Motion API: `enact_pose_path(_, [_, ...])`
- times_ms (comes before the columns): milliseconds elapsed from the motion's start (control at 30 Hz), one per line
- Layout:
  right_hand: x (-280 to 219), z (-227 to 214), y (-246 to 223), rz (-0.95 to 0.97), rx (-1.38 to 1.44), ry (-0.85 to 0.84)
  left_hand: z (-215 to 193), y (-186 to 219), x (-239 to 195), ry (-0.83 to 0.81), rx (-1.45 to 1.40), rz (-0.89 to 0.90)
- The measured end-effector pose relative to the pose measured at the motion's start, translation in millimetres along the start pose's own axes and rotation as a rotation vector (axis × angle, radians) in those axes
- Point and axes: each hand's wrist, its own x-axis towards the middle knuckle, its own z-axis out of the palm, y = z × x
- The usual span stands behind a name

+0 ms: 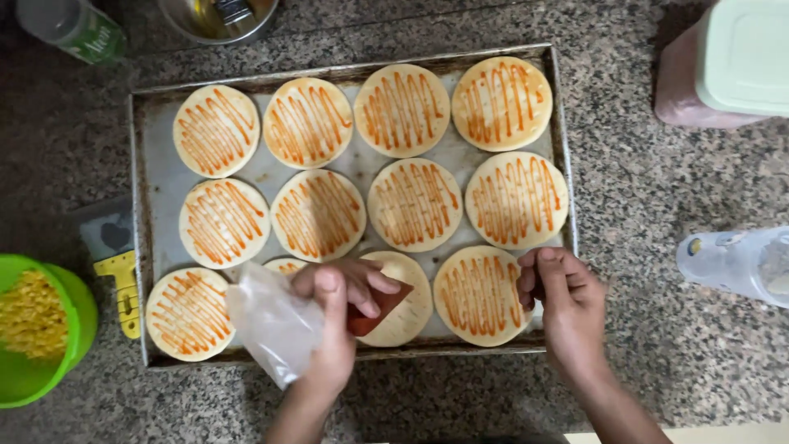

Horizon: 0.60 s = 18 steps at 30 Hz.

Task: The person prepares small pizzas by drizzling sauce and adding ham slices onto dough rounds on a baking tray. They then move to a stovetop to deep-fry elongated dough pieces in a pan of oil, using chopsticks to turn them.

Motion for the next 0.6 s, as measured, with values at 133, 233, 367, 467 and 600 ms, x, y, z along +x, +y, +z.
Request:
enact_pose_path(133, [-5, 13, -4, 0.033, -0.071, -0.036, -17, -127, -54, 0.155, -0.535, -0.26])
enact_pose_path(233, [-6, 14, 2, 0.034, -0.064, -0.062, -29, -163, -71, -0.032, -1.46, -0.63])
enact_pose_path(367, [-7, 17, -2, 0.035, -0.113, -0.089, -15, -89, -11, 0.042, -0.43, -0.132])
enact_pose_path(467, [-12, 24, -5, 0.076, -0.099, -0.065, -12, -57, -14, 0.02, -0.706, -0.251])
enact_pose_path(600, [-12, 25, -3, 0.074, -0.111, -0.089, -39, -83, -23, 0.046, -0.894, -0.304])
